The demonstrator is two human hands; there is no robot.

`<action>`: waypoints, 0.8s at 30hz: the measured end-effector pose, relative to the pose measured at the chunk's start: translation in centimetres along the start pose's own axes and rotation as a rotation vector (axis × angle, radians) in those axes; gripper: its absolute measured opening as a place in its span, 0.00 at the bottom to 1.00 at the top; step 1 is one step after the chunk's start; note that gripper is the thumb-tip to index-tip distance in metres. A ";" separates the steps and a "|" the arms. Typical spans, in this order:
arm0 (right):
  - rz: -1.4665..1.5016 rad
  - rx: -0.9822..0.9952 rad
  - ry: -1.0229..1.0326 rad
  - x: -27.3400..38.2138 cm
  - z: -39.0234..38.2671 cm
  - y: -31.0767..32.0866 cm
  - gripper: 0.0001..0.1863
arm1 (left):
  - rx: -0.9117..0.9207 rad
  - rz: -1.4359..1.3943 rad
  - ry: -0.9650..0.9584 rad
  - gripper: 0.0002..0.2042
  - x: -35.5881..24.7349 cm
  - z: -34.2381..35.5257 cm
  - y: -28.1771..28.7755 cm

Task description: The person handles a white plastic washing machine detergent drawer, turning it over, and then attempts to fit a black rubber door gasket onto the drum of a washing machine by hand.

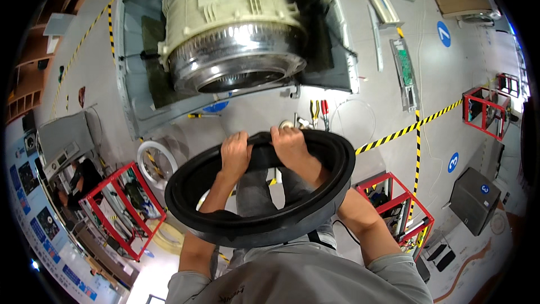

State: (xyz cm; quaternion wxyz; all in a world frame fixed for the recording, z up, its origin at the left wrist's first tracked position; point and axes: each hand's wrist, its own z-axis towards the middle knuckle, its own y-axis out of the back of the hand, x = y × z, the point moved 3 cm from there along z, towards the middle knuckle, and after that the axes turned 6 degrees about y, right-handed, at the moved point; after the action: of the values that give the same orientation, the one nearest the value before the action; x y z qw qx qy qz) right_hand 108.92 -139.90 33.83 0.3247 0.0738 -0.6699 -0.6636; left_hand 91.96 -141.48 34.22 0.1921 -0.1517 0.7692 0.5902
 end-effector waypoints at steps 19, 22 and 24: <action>0.012 0.034 0.024 -6.6 4.0 -26.9 0.14 | -0.076 0.103 -0.037 0.10 18.3 9.2 -19.9; 0.002 0.087 -0.004 -7.6 4.9 -31.1 0.13 | -0.114 0.100 -0.043 0.10 20.8 10.5 -22.2; -0.043 0.036 0.032 -8.1 5.3 -33.3 0.13 | -0.155 0.085 -0.069 0.10 22.4 10.9 -23.6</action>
State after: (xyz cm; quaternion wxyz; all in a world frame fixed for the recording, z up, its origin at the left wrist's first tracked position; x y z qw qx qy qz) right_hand 101.35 -134.81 0.38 0.3199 0.1046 -0.6748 -0.6568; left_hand 84.41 -137.17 1.03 0.1809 -0.1128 0.7199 0.6605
